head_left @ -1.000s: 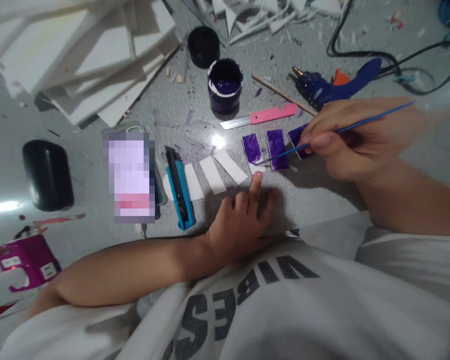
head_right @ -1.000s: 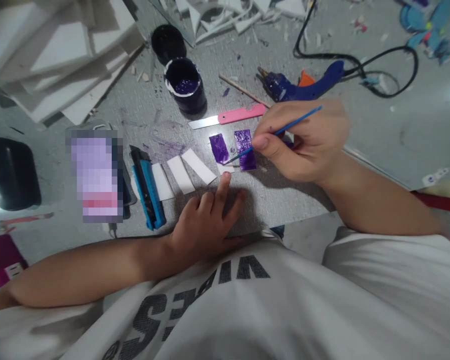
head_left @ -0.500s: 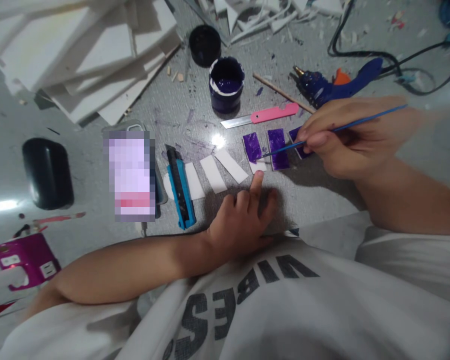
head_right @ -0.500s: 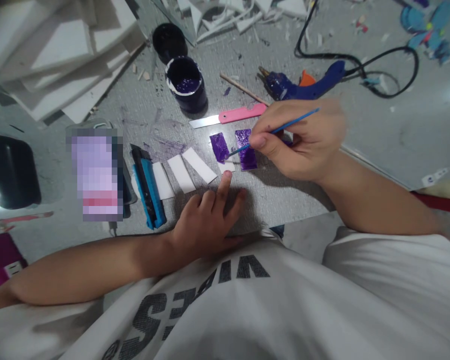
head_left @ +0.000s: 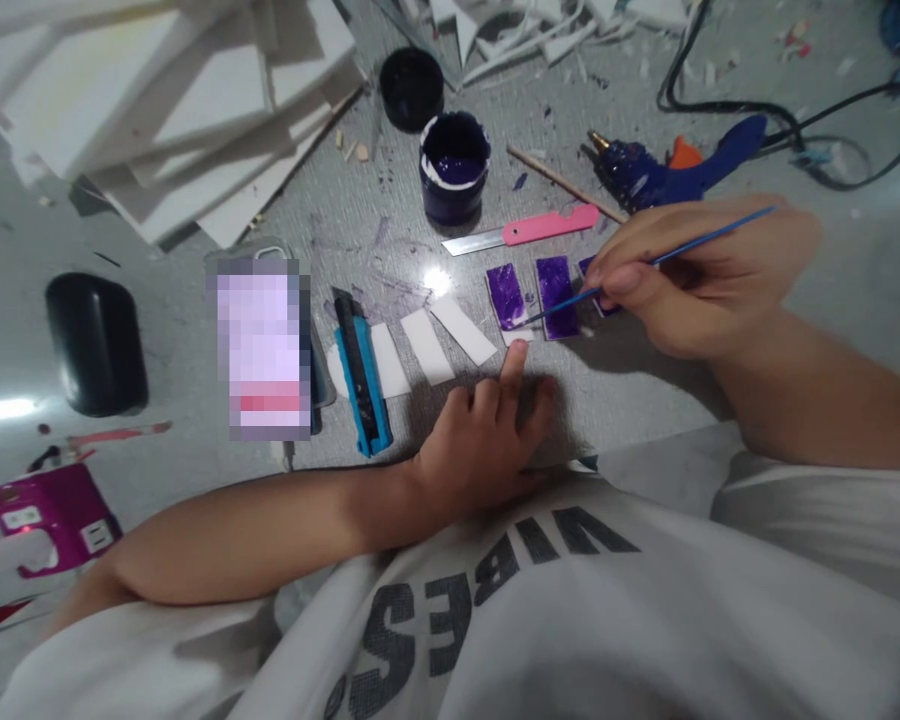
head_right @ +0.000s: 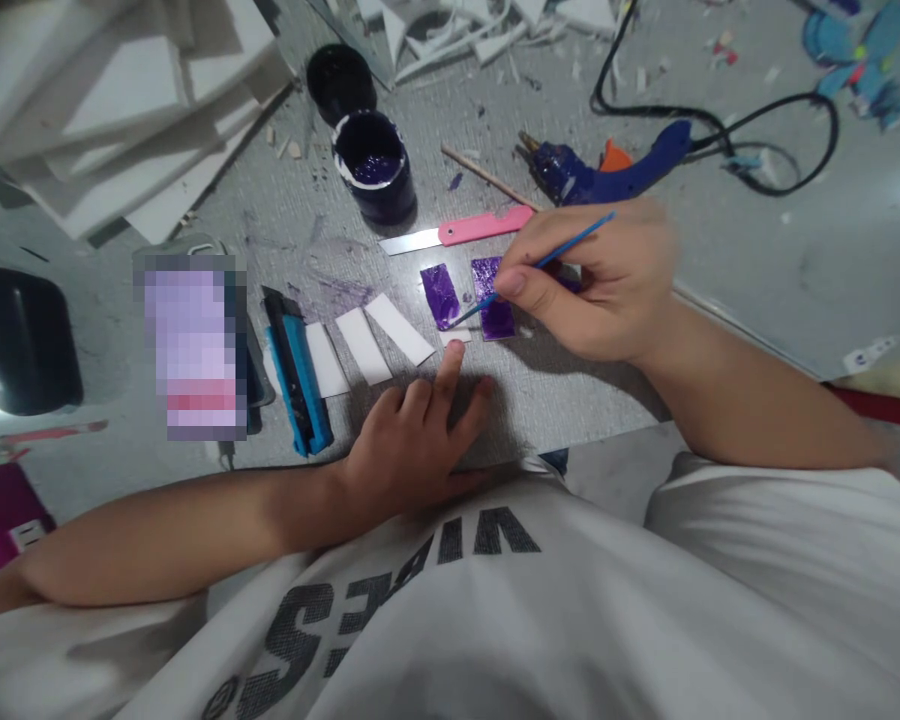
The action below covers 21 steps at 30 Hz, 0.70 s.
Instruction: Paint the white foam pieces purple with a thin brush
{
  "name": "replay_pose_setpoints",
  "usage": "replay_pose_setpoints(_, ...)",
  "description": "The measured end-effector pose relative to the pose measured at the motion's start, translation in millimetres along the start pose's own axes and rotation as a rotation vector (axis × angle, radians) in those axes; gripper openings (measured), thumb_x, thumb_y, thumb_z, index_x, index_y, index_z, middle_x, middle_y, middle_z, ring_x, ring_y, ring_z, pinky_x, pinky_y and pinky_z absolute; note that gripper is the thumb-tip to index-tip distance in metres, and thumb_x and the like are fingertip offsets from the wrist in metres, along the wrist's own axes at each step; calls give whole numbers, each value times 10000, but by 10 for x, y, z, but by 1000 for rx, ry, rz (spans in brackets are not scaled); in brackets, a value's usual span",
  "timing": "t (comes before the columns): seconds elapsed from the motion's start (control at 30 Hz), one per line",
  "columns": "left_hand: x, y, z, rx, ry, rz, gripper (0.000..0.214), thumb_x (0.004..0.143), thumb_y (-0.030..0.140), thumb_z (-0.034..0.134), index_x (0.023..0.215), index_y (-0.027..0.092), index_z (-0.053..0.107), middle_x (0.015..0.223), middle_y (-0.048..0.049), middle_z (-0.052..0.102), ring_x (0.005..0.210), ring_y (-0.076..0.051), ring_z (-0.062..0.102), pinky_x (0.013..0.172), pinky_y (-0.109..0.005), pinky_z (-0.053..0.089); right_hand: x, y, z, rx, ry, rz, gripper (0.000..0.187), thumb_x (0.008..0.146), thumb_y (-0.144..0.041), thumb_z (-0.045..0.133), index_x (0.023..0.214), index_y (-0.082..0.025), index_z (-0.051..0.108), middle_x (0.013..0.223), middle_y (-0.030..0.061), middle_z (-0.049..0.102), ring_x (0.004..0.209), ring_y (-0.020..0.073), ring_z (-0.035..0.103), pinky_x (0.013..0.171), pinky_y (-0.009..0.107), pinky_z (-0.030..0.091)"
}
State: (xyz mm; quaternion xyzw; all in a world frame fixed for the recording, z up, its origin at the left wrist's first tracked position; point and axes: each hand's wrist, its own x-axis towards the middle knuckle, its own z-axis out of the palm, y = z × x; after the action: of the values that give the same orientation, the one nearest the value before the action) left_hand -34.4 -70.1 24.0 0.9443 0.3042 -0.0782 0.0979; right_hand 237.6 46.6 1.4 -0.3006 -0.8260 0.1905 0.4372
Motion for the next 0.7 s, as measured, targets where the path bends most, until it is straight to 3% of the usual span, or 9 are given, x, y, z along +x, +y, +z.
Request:
replay_pose_setpoints(0.2,-6,-2,17,-2,7,-2,985,1089,826,828,1815,183,653,1915,-363,514,1027,-336,796,750,-428,588,-15,16,14,32,36,13,199,1186,-347,789,1010,-286,858,839,-68,796,653,91,718,545,242,537)
replay_pose_setpoints(0.37,-5,-3,19,2,20,2,975,1096,830,819,1801,174,667,1906,-367,522,1021,-334,801,748,-424,590,16,-8,15,-15,14,-16,142,1177,-285,794,1045,-278,845,865,-73,824,691,83,749,595,225,555)
replay_pose_setpoints(0.53,-6,-5,-3,-1,14,-3,933,1112,806,807,1790,178,680,1903,-364,526,1027,-336,805,751,-428,593,46,-32,46,42,102,12,197,1171,-363,813,1000,-276,859,814,-54,815,610,95,718,529,245,526)
replay_pose_setpoints(0.7,-1,-5,-17,-35,-8,-8,898,1120,770,803,1800,199,666,1923,-340,513,1049,-345,804,771,-438,599,34,-12,52,32,44,35,187,1165,-376,823,1000,-307,880,820,-69,818,616,96,720,514,246,519)
